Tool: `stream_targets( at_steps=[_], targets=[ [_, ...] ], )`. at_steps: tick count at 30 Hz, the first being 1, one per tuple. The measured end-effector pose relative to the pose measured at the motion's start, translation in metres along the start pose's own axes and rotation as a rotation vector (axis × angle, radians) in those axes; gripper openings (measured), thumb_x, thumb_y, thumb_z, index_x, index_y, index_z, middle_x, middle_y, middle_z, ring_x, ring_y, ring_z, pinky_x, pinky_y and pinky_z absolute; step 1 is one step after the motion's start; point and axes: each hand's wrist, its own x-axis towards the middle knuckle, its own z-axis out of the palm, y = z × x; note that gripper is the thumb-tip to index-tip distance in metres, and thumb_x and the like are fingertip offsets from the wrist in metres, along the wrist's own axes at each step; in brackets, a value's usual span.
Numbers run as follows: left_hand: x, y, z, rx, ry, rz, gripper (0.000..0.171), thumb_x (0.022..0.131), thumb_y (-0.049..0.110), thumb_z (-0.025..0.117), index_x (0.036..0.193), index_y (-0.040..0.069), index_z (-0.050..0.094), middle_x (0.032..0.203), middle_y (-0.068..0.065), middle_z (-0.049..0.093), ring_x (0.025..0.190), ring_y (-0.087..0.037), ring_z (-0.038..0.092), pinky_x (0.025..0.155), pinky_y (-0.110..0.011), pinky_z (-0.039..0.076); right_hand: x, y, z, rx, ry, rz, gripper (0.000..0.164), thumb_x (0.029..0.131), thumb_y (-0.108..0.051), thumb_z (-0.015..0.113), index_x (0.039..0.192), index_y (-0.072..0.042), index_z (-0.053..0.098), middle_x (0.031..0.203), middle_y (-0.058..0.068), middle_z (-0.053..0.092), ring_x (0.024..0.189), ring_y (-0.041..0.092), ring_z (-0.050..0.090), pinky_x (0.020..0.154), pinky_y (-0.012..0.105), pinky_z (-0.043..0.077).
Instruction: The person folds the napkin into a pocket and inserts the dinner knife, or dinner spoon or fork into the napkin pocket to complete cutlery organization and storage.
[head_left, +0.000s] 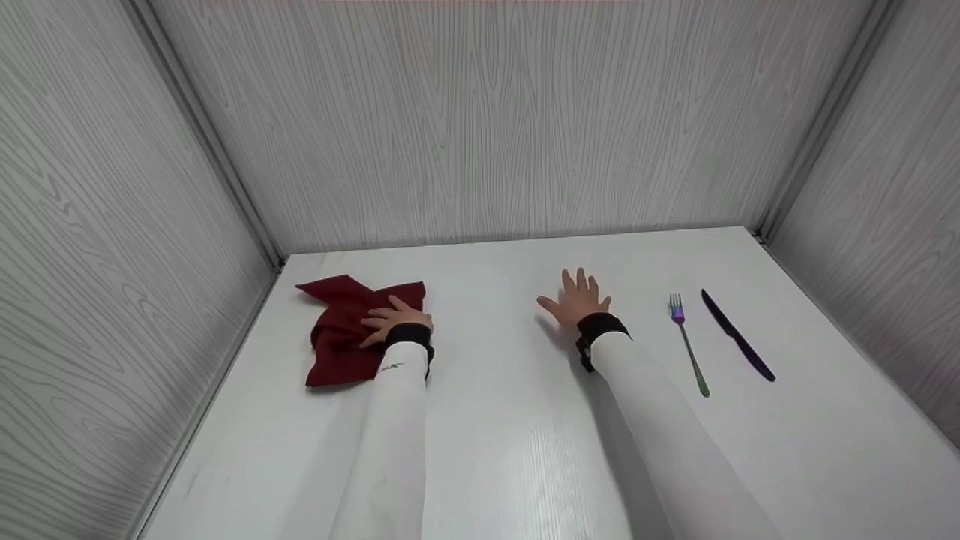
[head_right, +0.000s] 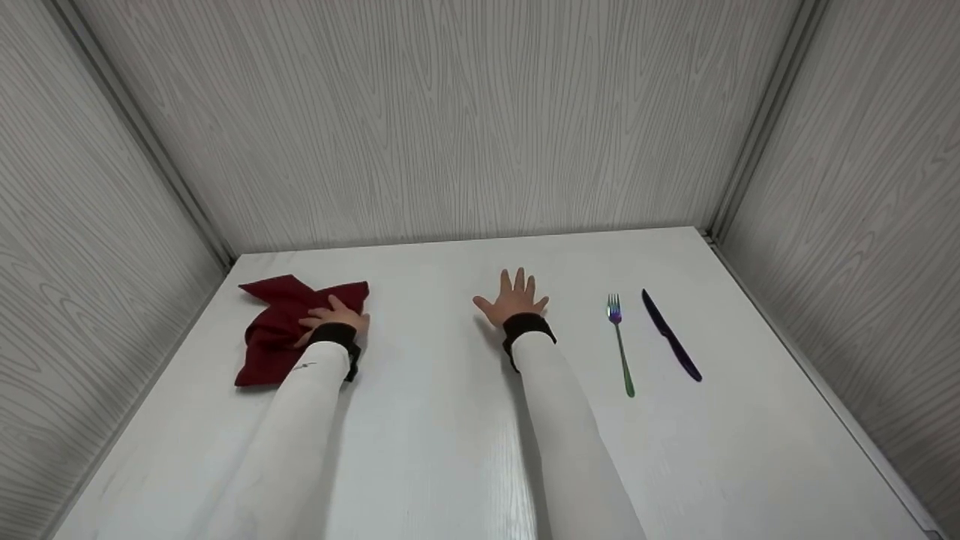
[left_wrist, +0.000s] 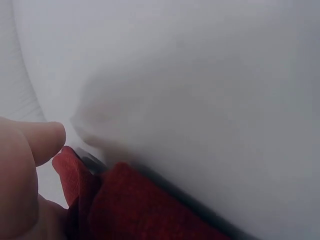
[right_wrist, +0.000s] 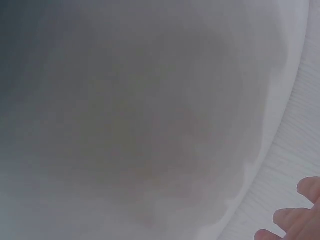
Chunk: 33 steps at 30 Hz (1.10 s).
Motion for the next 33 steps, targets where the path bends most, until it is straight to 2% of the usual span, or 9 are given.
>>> stream_targets(
  at_steps=[6, 15, 19, 21, 23, 26, 28, 31, 33],
  targets=[
    [-0.014, 0.024, 0.012, 0.062, -0.032, 0.165, 0.089, 0.106, 0.050, 0.052, 0.171, 0.015, 0.001, 0.173, -0.031, 0.005, 0.159, -0.055, 0.001, 0.115, -0.083, 0.021, -0.007, -0.020, 0.007, 0.004, -0.017, -0.052, 0.091, 0.104, -0.064, 0.049, 0.171, -0.015, 0.010, 0.177, 0.018, -0.002, 0.163, 0.042, -0.001, 0.125, 0.073, 0.006],
    [-0.039, 0.053, 0.026, 0.093, -0.055, 0.550, 0.075, 0.101, 0.037, 0.069, 0.166, 0.023, 0.034, 0.174, -0.016, 0.023, 0.163, -0.042, 0.010, 0.118, -0.081, 0.014, -0.019, -0.043, 0.007, 0.025, 0.021, -0.169, 0.082, 0.106, -0.051, 0.055, 0.169, -0.013, 0.019, 0.176, 0.020, 0.010, 0.162, 0.043, 0.010, 0.125, 0.071, 0.016],
    [-0.054, 0.060, 0.024, 0.045, -0.090, 0.729, 0.059, 0.094, 0.017, 0.074, 0.150, 0.020, 0.058, 0.163, -0.010, 0.047, 0.157, -0.032, 0.032, 0.121, -0.072, 0.022, -0.018, -0.050, 0.008, -0.006, 0.034, -0.208, 0.076, 0.108, -0.043, 0.055, 0.169, -0.013, 0.021, 0.177, 0.018, 0.012, 0.162, 0.042, 0.013, 0.124, 0.070, 0.022],
    [-0.059, 0.064, 0.023, 0.003, -0.128, 0.801, 0.046, 0.092, 0.006, 0.070, 0.136, 0.016, 0.069, 0.149, -0.007, 0.062, 0.141, -0.026, 0.051, 0.118, -0.058, 0.036, -0.016, -0.051, 0.009, -0.021, 0.043, -0.230, 0.072, 0.109, -0.035, 0.055, 0.169, -0.014, 0.022, 0.177, 0.016, 0.012, 0.162, 0.041, 0.013, 0.123, 0.070, 0.025],
    [-0.061, 0.068, 0.022, -0.060, -0.163, 0.857, 0.036, 0.090, -0.003, 0.062, 0.119, 0.012, 0.077, 0.129, -0.006, 0.074, 0.116, -0.022, 0.062, 0.104, -0.041, 0.047, -0.013, -0.051, 0.009, -0.044, 0.065, -0.259, 0.067, 0.107, -0.023, 0.056, 0.167, -0.014, 0.028, 0.176, 0.015, 0.017, 0.162, 0.040, 0.016, 0.122, 0.068, 0.029],
    [-0.063, 0.072, 0.019, -0.170, -0.215, 0.900, 0.031, 0.087, -0.007, 0.053, 0.097, 0.006, 0.080, 0.101, -0.007, 0.080, 0.088, -0.016, 0.063, 0.078, -0.027, 0.047, -0.010, -0.047, 0.008, -0.072, 0.065, -0.275, 0.060, 0.101, -0.006, 0.055, 0.160, -0.011, 0.044, 0.170, 0.015, 0.035, 0.159, 0.038, 0.025, 0.120, 0.066, 0.033],
    [-0.063, 0.072, 0.017, -0.224, -0.201, 0.901, 0.028, 0.086, -0.004, 0.052, 0.092, 0.005, 0.077, 0.093, -0.007, 0.080, 0.083, -0.015, 0.065, 0.073, -0.024, 0.045, -0.009, -0.041, 0.006, -0.095, 0.022, -0.261, 0.058, 0.097, -0.002, 0.055, 0.155, -0.009, 0.051, 0.161, 0.018, 0.048, 0.154, 0.038, 0.036, 0.118, 0.063, 0.038],
    [-0.061, 0.069, 0.014, -0.213, -0.128, 0.859, 0.019, 0.094, 0.009, 0.056, 0.103, 0.004, 0.073, 0.104, -0.013, 0.076, 0.096, -0.023, 0.068, 0.082, -0.030, 0.050, -0.012, -0.032, 0.000, -0.100, -0.058, -0.231, 0.051, 0.096, -0.005, 0.057, 0.147, -0.004, 0.057, 0.143, 0.024, 0.060, 0.138, 0.039, 0.053, 0.113, 0.057, 0.045],
    [-0.058, 0.065, 0.011, -0.124, -0.090, 0.799, 0.027, 0.099, 0.026, 0.062, 0.114, 0.005, 0.068, 0.119, -0.016, 0.070, 0.112, -0.029, 0.064, 0.096, -0.036, 0.051, -0.016, -0.026, -0.005, -0.100, -0.090, -0.223, 0.045, 0.097, -0.011, 0.060, 0.141, 0.000, 0.059, 0.133, 0.024, 0.064, 0.125, 0.037, 0.061, 0.107, 0.052, 0.049]
  ],
)
